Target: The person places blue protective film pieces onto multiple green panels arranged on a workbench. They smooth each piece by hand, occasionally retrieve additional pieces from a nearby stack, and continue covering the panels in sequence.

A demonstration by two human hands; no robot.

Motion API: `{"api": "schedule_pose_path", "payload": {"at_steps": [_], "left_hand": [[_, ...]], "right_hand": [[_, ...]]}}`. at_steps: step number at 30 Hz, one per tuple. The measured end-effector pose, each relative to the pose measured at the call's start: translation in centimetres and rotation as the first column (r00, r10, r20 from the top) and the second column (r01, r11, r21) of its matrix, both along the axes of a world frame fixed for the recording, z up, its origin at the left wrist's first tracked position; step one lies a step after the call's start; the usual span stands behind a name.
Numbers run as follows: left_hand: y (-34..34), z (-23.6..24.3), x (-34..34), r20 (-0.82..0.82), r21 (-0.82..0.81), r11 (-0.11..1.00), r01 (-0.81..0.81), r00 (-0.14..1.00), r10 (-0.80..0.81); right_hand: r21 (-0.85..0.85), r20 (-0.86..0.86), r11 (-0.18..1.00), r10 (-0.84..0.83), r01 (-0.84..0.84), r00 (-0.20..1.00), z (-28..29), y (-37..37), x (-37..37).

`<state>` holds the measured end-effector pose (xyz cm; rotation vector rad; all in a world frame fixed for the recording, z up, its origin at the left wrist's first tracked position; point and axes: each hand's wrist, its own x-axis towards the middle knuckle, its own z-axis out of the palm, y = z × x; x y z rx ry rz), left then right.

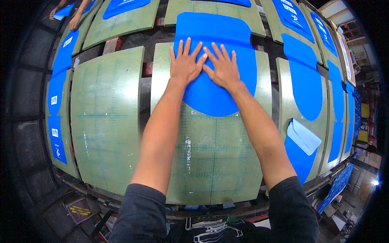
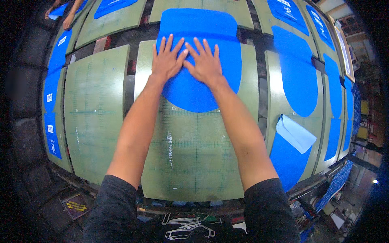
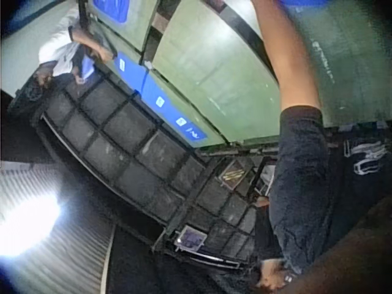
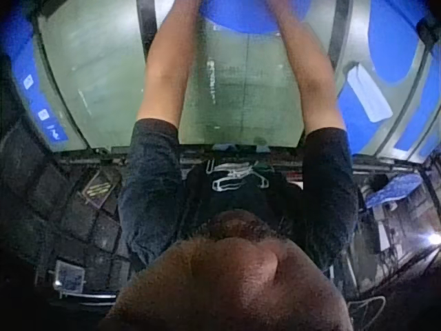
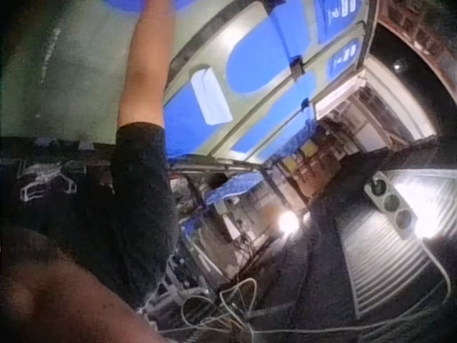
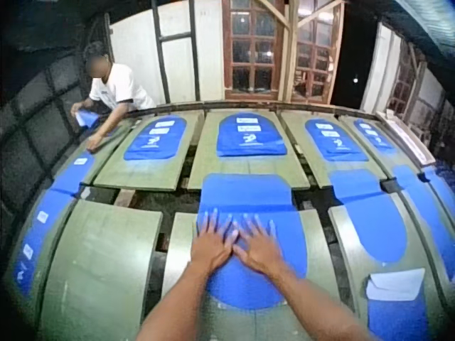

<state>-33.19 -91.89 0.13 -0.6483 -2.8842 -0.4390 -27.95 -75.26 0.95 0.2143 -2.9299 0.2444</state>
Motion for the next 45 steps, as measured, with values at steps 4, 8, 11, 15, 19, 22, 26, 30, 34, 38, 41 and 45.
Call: {"api": "schedule_pose_path", "payload": {"at_steps": [4,8,11,15,19,22,26,30,34,38,41,45], "left_hand": [[0.2,0.5,-2.6,0.018,-0.044,0.999,-0.013,1.000,0.013],[1.3,0.6,-2.2,0.002,-0.052,0.998,-0.021,1.000,0.021],[2.6,1.0,-0.4,0.008,-0.052,0.998,0.023,1.000,-0.023],[5.0,1.8,5.1,0.026,-0.056,0.988,0.146,0.989,-0.144],[7.0,2.2,13.0,0.081,-0.068,0.946,0.315,0.947,-0.310],[9.2,2.2,20.8,0.093,-0.061,0.899,0.434,0.899,-0.428],[7.8,4.4,30.4,0.236,-0.006,0.877,0.480,0.853,-0.465],[9.5,5.2,39.1,0.494,0.495,0.826,0.270,0.695,-0.523],[15.9,5.8,47.6,0.491,0.619,0.765,0.177,0.673,-0.553],[22.4,6.7,50.8,0.431,0.303,0.939,0.163,0.855,-0.288],[25.3,7.0,51.9,0.501,0.167,0.986,-0.005,0.862,-0.081],[27.5,6.7,52.2,0.606,0.092,0.963,-0.253,0.781,0.147]], "right_hand": [[0.019,-0.014,0.977,-0.211,0.211,0.977,-0.3,4.6,-1.9],[0.010,-0.020,0.943,-0.334,0.334,0.942,-0.6,8.8,1.8],[-0.003,0.026,0.965,-0.263,0.264,0.964,-0.5,6.4,8.1],[-0.005,0.075,1.000,-0.026,0.027,0.997,1.2,-0.4,18.2],[-0.190,0.254,0.971,0.190,-0.144,0.948,4.3,-4.8,28.4],[-0.480,0.220,0.877,0.141,-0.019,0.965,3.6,-3.9,35.5],[-0.717,0.001,0.649,-0.364,0.254,0.931,5.0,3.6,44.0],[-0.474,-0.172,0.476,-0.875,0.741,0.452,4.0,21.0,52.1],[-0.185,0.086,0.190,-0.974,0.964,0.209,2.5,32.0,58.9],[-0.097,0.184,0.220,-0.955,0.971,0.235,3.2,33.8,59.5],[-0.097,0.241,0.214,-0.943,0.972,0.231,3.2,33.2,59.4],[-0.183,0.373,0.153,-0.903,0.971,0.213,3.1,33.9,60.0]]}}
